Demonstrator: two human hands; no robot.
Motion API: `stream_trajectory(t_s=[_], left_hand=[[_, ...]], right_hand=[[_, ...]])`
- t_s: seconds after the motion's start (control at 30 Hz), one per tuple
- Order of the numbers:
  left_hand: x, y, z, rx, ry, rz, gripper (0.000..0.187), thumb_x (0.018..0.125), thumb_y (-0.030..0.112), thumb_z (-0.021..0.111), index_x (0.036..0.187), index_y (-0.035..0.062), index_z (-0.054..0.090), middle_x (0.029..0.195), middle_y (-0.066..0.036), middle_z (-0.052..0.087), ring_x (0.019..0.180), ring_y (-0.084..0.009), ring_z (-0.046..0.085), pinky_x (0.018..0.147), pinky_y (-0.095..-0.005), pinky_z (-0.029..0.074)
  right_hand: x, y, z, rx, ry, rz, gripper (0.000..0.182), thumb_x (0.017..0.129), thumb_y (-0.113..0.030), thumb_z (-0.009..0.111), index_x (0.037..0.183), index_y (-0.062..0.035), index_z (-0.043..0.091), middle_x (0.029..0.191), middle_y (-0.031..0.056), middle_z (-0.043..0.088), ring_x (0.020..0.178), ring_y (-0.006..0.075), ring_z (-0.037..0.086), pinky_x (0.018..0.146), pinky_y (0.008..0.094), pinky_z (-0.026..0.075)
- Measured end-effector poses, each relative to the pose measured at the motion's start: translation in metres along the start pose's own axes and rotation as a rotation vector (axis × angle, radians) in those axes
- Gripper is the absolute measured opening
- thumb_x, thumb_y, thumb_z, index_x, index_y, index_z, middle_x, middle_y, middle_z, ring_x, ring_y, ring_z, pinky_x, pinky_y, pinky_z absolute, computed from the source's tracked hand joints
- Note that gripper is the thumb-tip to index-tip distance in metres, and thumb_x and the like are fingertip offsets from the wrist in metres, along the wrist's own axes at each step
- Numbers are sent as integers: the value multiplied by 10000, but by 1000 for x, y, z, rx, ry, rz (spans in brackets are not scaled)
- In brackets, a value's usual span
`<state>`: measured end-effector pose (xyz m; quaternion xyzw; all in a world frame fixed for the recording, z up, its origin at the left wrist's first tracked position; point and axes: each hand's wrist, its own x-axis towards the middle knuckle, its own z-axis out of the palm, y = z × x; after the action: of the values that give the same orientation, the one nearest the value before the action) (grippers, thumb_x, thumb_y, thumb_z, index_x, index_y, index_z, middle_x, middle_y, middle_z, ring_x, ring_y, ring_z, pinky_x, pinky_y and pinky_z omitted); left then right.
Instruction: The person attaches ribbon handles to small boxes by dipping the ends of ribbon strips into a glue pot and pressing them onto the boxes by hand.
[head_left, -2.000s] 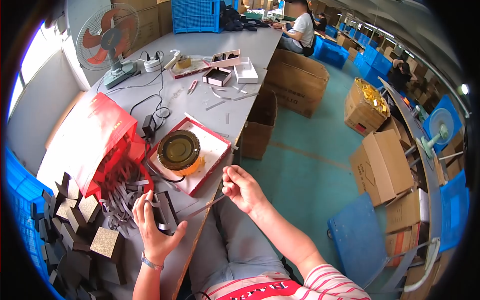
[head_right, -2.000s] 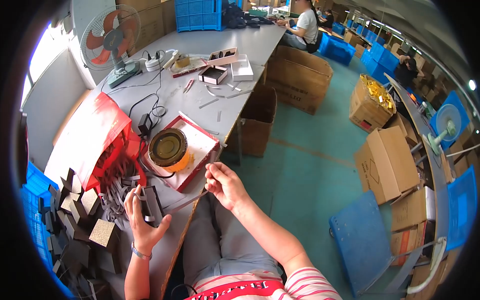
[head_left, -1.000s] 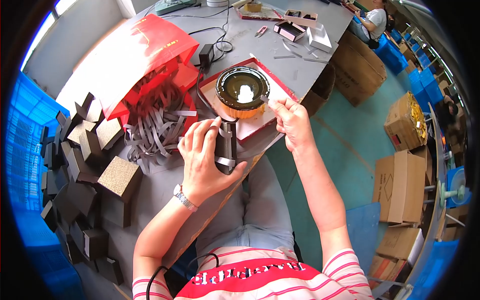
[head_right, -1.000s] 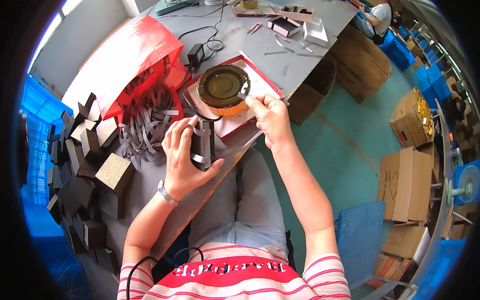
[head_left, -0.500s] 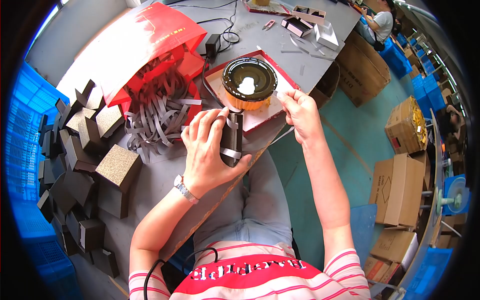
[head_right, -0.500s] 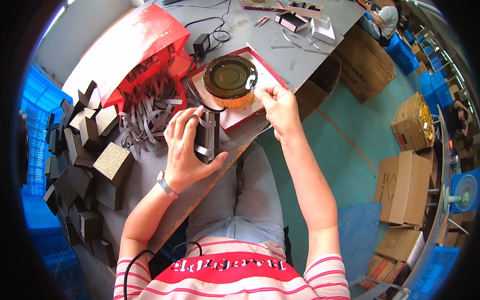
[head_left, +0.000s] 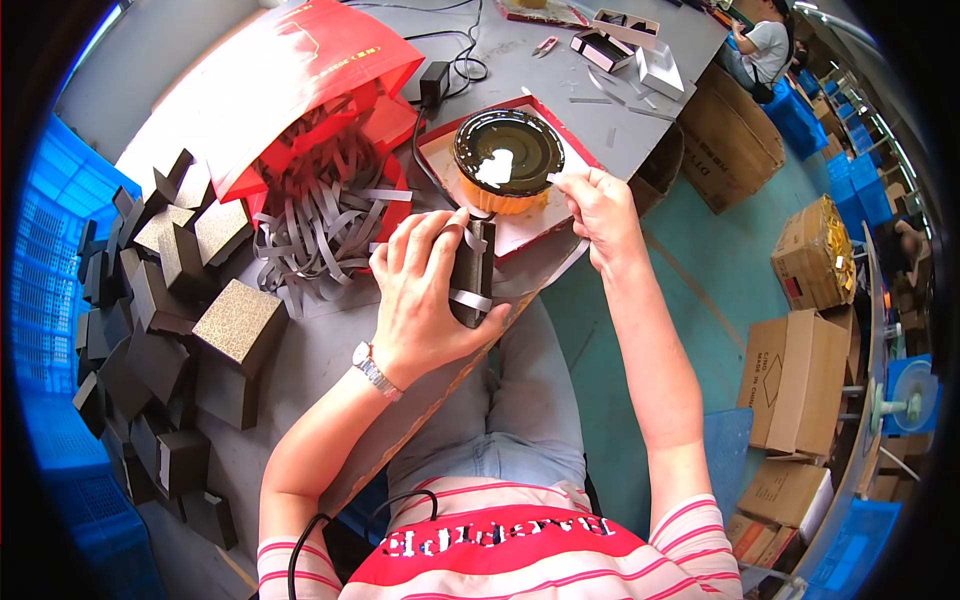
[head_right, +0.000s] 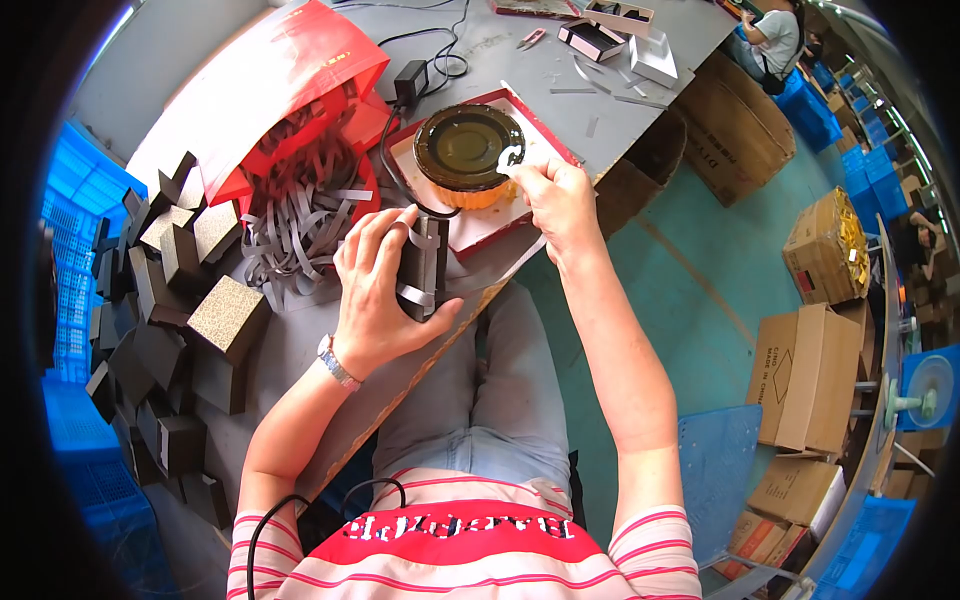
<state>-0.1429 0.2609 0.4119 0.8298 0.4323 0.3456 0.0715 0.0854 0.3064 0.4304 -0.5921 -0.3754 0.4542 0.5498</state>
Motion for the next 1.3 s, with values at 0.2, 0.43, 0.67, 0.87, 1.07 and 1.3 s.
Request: stream_trajectory(t_s=[0.2,0.43,0.67,0.87,1.07,1.3], left_hand=[[0,-1,1,-3,-1,1,938,588,348,837,1393,44,461,1349,-139,447,1289,-348,404,1072,-494,290],[-1,-1,0,1,6,1,931,587,349,838,1384,41,467,1346,-137,457,1289,-349,406,1076,-495,292],[-6,-9,-5,-29,16,27,985,572,379,877,1402,51,461,1370,-136,463,1296,-348,406,1093,-498,299],[-10,-9,1,-6,47,59,1011,542,450,854,1398,75,469,1358,-125,457,1309,-333,389,1057,-505,276],[-11,-9,2,10,46,69,998,538,448,844,1388,72,481,1352,-123,461,1311,-325,391,1043,-509,279],[-10,-6,-1,23,20,62,992,564,405,865,1401,52,467,1378,-132,467,1308,-355,405,1088,-498,294]], right_hand=[[2,2,2,-27,-3,-42,167,839,-195,713,746,-119,598,636,-91,470,510,-4,342,434,181,247],[-5,4,-1,-47,35,-19,160,856,-172,694,753,-104,592,638,-80,472,503,-1,334,432,185,239],[-47,17,-12,202,-272,22,138,904,-149,703,817,-77,625,685,-52,530,559,15,409,492,181,321],[-63,20,15,83,-402,18,95,901,-93,713,858,-30,657,769,-42,606,692,38,503,616,207,412],[-56,31,29,-34,-351,-22,138,894,-116,729,840,-7,665,720,-25,611,645,38,499,585,225,415],[-50,41,34,-101,-315,-85,156,877,-117,740,828,13,668,722,2,637,666,44,528,603,238,444]])
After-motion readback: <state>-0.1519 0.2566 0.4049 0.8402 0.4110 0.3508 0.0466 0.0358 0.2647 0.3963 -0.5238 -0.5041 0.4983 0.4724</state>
